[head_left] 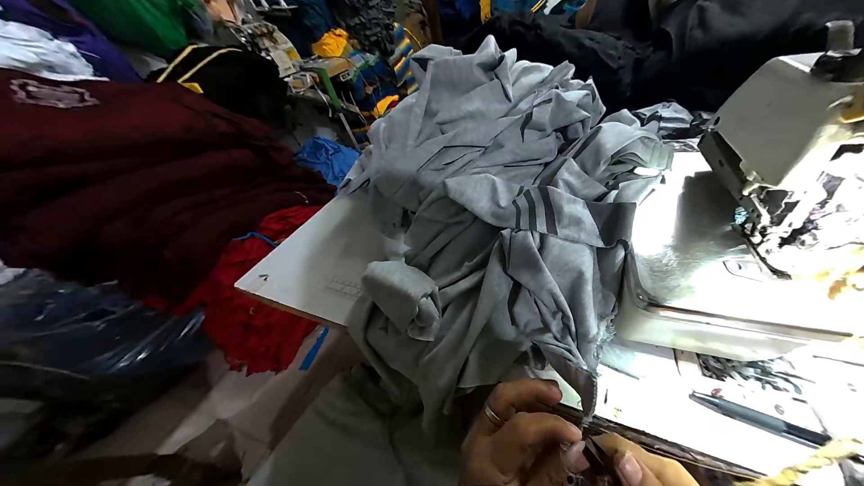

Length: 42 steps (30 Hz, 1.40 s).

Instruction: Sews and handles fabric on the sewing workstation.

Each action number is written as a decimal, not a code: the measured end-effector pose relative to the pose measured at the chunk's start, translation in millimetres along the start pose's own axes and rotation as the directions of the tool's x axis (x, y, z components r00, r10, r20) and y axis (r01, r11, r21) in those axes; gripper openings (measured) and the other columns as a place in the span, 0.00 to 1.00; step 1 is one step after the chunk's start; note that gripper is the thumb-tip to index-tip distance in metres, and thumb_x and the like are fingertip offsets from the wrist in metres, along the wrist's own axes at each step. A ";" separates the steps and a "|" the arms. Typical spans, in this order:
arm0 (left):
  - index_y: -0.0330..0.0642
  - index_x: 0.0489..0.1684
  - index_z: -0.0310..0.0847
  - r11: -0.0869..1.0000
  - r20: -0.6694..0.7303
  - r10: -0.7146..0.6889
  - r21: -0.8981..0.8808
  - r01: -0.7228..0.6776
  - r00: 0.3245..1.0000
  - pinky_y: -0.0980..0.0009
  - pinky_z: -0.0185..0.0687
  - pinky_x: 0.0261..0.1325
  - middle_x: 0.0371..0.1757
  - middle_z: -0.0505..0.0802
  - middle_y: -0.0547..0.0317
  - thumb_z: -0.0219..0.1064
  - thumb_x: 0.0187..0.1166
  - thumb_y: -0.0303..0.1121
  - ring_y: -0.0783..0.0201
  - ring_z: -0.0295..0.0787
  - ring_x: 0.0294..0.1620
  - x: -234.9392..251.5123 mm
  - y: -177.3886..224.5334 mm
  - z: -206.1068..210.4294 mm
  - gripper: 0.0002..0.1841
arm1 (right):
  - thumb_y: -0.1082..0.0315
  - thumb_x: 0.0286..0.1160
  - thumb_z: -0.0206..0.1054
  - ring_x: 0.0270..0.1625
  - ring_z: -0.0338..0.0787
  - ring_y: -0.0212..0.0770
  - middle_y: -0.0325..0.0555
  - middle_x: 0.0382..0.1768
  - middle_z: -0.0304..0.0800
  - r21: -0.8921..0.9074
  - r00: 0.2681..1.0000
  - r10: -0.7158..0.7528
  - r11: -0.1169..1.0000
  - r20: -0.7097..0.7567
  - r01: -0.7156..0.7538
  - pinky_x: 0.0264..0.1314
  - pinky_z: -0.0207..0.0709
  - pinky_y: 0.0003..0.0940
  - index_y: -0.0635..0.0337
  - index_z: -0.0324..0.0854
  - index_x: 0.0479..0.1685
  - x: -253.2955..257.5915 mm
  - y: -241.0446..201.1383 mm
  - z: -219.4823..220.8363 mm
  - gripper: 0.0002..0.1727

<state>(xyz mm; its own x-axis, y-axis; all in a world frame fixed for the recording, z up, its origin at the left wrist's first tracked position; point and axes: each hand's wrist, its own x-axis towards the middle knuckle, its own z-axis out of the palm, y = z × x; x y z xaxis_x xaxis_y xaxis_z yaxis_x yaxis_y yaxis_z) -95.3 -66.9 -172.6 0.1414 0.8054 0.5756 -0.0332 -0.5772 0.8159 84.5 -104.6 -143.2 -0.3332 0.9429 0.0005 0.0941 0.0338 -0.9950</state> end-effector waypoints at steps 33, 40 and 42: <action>0.45 0.36 0.96 0.587 0.357 -0.314 0.801 -0.115 0.880 0.48 0.79 0.45 0.39 0.94 0.51 0.69 0.78 0.41 0.50 0.92 0.45 86.3 26.1 29.8 0.12 | 0.43 0.91 0.49 0.29 0.77 0.13 0.17 0.31 0.83 0.206 0.967 -0.111 0.965 -0.231 0.160 0.31 0.71 0.13 0.52 0.82 0.57 -24.3 6.9 -23.3 0.25; 0.43 0.36 0.95 0.677 0.392 -0.409 0.736 -0.014 0.824 0.47 0.73 0.54 0.38 0.94 0.53 0.67 0.80 0.36 0.52 0.89 0.48 95.8 26.4 27.0 0.11 | 0.43 0.91 0.50 0.30 0.78 0.13 0.16 0.32 0.84 0.228 0.955 -0.098 0.959 -0.280 0.165 0.33 0.72 0.13 0.53 0.82 0.57 -26.5 6.7 -27.2 0.24; 0.40 0.33 0.94 0.772 0.350 -0.330 0.635 0.037 0.877 0.49 0.75 0.52 0.36 0.93 0.54 0.68 0.78 0.33 0.56 0.90 0.45 89.2 18.5 20.3 0.10 | 0.45 0.91 0.50 0.28 0.78 0.13 0.16 0.31 0.85 0.251 0.950 -0.057 0.958 -0.306 0.139 0.31 0.72 0.13 0.53 0.81 0.58 -26.4 4.1 -27.6 0.23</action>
<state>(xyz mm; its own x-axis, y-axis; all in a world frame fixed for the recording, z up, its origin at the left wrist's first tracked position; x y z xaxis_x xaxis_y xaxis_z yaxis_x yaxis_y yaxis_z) -63.2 -8.4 -107.3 0.4808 0.8497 0.2164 0.6079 -0.5009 0.6161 119.6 -120.2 -144.5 -0.0345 0.9955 0.0880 -0.1914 0.0798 -0.9783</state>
